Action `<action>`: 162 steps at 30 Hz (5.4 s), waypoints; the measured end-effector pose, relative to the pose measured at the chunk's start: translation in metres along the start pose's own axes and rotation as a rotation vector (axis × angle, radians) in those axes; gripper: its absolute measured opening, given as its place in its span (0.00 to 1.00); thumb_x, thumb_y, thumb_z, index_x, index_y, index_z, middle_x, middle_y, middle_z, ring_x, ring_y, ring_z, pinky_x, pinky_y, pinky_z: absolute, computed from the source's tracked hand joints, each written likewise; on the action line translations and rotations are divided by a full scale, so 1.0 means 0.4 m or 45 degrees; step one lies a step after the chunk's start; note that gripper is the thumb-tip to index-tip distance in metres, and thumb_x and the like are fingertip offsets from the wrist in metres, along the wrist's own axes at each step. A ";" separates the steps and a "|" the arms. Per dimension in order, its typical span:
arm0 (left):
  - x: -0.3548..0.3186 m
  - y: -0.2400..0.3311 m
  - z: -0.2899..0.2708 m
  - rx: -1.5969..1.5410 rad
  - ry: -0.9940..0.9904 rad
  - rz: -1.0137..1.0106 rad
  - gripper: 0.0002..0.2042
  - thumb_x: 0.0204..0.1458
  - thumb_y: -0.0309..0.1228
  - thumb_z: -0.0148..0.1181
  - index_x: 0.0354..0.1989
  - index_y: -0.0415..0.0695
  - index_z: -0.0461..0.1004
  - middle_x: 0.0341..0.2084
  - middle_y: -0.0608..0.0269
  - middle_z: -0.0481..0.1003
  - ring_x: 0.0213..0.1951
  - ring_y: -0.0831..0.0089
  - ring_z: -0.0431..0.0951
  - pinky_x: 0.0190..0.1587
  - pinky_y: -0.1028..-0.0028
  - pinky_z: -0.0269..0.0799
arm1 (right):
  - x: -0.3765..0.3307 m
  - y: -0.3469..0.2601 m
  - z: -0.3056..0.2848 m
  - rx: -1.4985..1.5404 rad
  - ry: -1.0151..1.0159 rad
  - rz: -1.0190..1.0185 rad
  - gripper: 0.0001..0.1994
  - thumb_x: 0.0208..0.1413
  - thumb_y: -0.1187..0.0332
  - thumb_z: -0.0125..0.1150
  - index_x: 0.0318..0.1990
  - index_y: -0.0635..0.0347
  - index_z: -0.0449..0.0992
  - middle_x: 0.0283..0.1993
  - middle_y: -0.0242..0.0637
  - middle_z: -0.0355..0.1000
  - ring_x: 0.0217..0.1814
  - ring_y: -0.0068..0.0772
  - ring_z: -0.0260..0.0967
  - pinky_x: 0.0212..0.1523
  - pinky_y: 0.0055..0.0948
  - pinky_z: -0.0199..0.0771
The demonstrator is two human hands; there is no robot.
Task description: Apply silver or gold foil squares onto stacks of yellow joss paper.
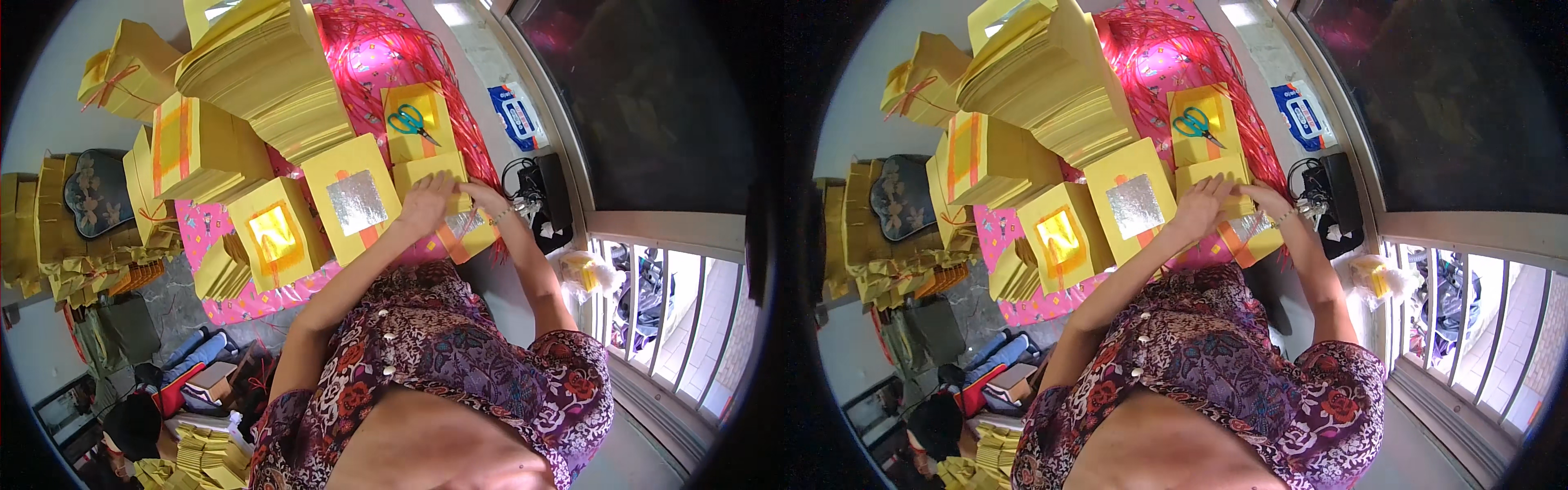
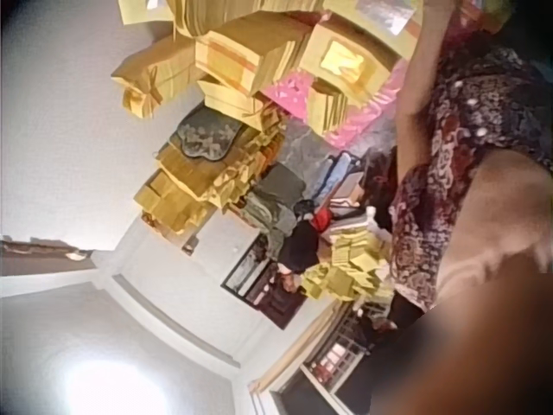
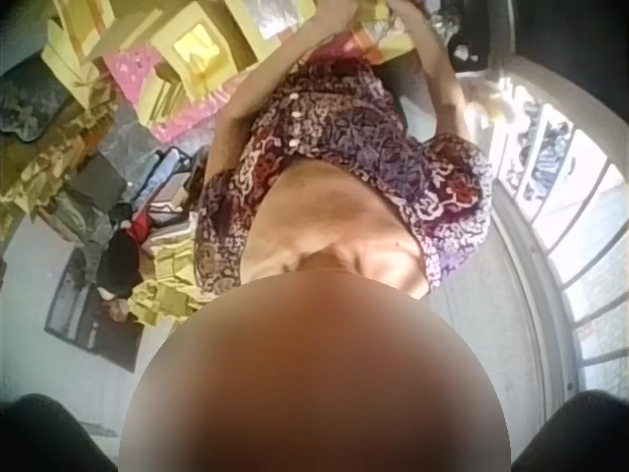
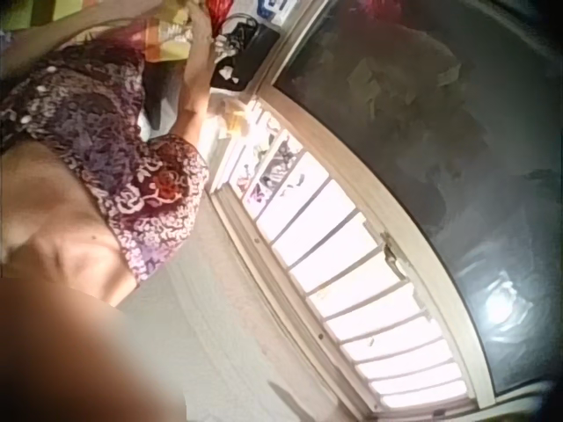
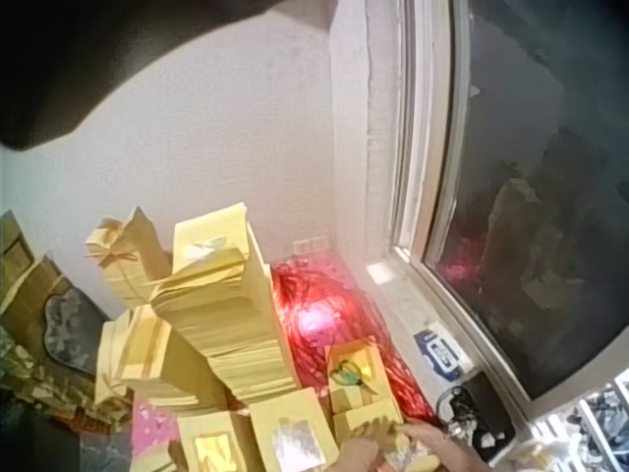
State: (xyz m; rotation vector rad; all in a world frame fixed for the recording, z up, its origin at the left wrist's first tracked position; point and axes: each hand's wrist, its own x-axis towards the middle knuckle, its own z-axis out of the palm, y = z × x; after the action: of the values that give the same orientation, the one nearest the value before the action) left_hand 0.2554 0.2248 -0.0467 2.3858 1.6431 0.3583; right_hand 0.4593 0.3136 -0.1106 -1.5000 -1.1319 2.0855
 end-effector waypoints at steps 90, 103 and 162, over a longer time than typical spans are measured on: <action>-0.285 -0.193 -0.163 -1.222 0.728 -0.226 0.59 0.32 0.36 0.81 0.70 0.41 0.41 0.59 0.46 0.65 0.60 0.57 0.70 0.63 0.61 0.66 | -0.343 -0.350 0.496 -1.487 -0.171 -1.835 0.20 0.43 0.60 0.75 0.47 0.48 0.83 0.47 0.31 0.73 0.50 0.39 0.68 0.49 0.39 0.67; -0.288 -0.191 -0.183 -1.195 0.702 -0.180 0.60 0.34 0.39 0.81 0.70 0.41 0.40 0.59 0.47 0.65 0.61 0.58 0.69 0.64 0.61 0.65 | -0.332 -0.350 0.507 -1.574 -0.097 -1.791 0.23 0.46 0.55 0.72 0.51 0.45 0.80 0.52 0.33 0.70 0.57 0.41 0.65 0.54 0.42 0.62; -0.453 -0.271 -0.284 -2.505 1.469 -1.170 0.26 0.52 0.31 0.67 0.60 0.44 0.67 0.52 0.62 0.75 0.55 0.67 0.75 0.59 0.66 0.71 | -0.211 -0.121 0.386 -1.743 -0.393 -1.236 0.22 0.41 0.63 0.73 0.46 0.53 0.72 0.44 0.36 0.67 0.52 0.41 0.65 0.51 0.41 0.69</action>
State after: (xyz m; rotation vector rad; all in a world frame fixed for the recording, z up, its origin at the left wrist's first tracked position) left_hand 0.0609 0.0981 0.0130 -0.1555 1.0664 1.9393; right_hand 0.3440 0.2254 -0.0001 -0.5381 -2.9002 0.7356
